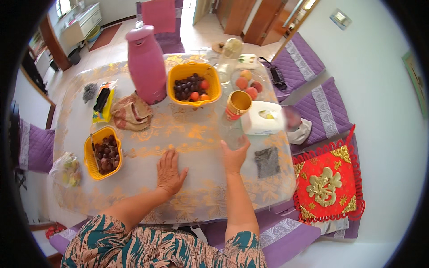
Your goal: The person wipes the surface of a dining table with a cloth, moving several items including a pitcher, bowls of fruit, and a tissue box to clean underneath them, and then adjusts a chair.
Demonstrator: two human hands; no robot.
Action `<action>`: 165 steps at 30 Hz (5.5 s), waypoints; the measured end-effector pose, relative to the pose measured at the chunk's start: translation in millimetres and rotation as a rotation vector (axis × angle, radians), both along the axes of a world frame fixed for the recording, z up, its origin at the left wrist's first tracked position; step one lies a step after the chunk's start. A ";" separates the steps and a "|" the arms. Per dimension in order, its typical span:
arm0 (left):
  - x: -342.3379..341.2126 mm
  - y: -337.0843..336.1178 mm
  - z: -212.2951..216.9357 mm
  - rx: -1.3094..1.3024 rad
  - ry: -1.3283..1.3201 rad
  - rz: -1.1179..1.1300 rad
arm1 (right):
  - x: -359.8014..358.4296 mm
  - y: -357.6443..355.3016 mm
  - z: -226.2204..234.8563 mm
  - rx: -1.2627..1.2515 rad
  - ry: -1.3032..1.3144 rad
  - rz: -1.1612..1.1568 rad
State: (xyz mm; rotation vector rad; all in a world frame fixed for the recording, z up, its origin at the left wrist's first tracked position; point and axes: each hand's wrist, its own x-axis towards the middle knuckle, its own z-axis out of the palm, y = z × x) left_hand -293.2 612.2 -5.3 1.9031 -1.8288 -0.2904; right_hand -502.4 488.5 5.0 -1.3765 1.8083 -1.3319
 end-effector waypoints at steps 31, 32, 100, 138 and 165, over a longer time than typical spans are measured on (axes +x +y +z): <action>7.6 -3.9 18.2 0.042 0.201 -0.076 | 156.1 52.2 29.1 0.037 0.163 0.732; 9.2 -5.2 26.2 0.098 0.253 -0.102 | 144.5 50.4 30.3 0.006 0.148 0.717; 2.6 2.6 17.4 -0.100 0.113 -0.074 | 36.5 -26.8 45.1 -0.280 0.624 0.177; 1.1 1.9 11.4 -0.126 0.181 -0.066 | 22.9 17.7 100.5 -0.088 1.113 0.847; 1.3 1.4 14.8 -0.064 0.052 -0.104 | -36.8 -37.2 -14.7 -0.102 0.725 0.664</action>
